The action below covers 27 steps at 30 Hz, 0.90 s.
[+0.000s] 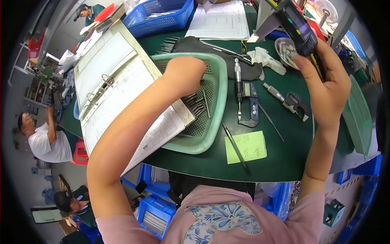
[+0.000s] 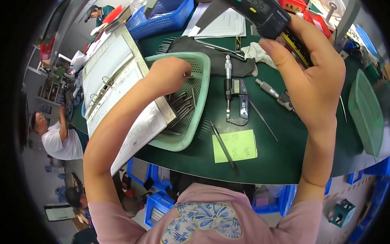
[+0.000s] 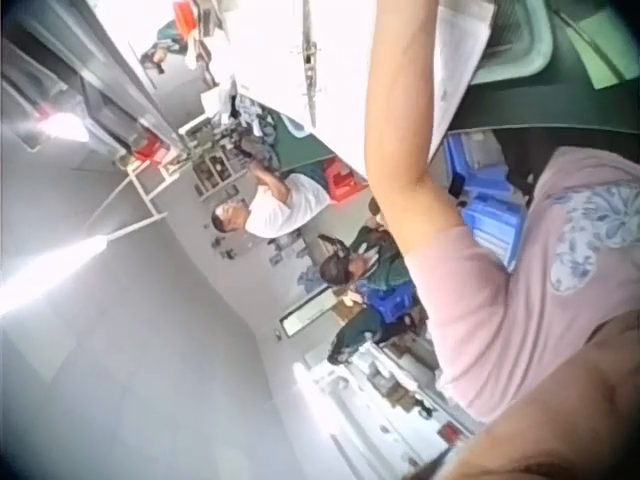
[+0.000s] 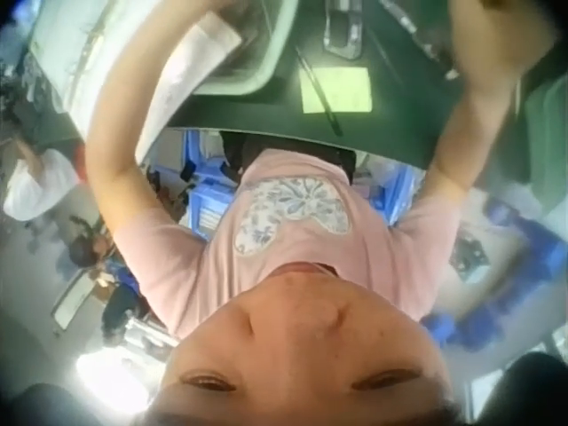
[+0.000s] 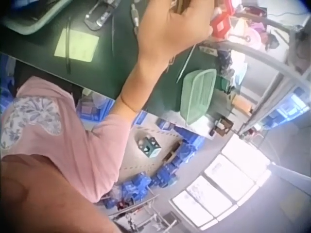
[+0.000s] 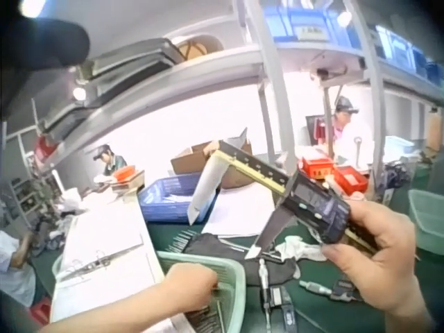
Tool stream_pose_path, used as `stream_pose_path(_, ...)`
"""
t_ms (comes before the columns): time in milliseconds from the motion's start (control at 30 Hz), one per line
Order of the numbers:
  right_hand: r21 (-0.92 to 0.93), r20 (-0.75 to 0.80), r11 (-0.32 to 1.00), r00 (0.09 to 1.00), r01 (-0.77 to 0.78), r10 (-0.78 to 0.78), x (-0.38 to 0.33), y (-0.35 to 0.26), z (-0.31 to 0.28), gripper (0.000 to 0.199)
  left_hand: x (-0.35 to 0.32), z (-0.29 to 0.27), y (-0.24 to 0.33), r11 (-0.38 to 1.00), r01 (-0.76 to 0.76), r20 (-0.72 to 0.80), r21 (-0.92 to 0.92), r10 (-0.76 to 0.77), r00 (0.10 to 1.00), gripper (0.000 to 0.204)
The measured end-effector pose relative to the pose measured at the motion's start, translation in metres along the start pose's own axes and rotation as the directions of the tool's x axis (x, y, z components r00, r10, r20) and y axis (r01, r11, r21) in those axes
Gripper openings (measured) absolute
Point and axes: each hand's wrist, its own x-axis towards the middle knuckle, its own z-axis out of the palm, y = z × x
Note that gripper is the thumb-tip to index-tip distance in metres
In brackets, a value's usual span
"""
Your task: Using a digital caliper to measure metal rod components and recording the data while referencing a technical drawing.
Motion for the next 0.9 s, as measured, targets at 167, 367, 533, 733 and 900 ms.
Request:
stream_pose_path(167, 0.036, -0.008, 0.999, 0.999, -0.039, 0.039, 0.006, 0.007, -0.003, 0.036, 0.024, 0.018, -0.01, 0.921, -0.126, 0.055, 0.369, 0.114, 0.992, 0.01)
stream_pose_path(367, -0.07, -0.03, 0.996, 0.998, -0.05, 0.048, 0.01, -0.003, 0.01, 0.033, 0.001, 0.015, -0.008, 0.874, -0.162, 0.109, 0.458, 0.126, 0.986, 0.005)
stream_pose_path(533, -0.121, 0.003, 0.99, 0.998, -0.069, 0.07, -0.01, 0.036, -0.008, 0.034, 0.006, 0.012, -0.006, 0.961, -0.204, -0.21, 0.186, 0.241, 0.947, 0.009)
stream_pose_path(733, 0.004, 0.041, 0.99, 0.99, -0.139, 0.138, -0.012, 0.051, -0.003, 0.038, -0.068, -0.021, 0.01, 0.535, -0.443, -0.634, -0.719, -0.244, 0.734, 0.013)
stream_pose_path(900, -0.1, 0.159, 0.967, 0.963, 0.234, -0.217, -0.028, 0.007, -0.02, 0.045, -0.135, -0.01, 0.04, -0.216, -0.452, -0.311, -0.865, -0.476, 0.822, 0.017)
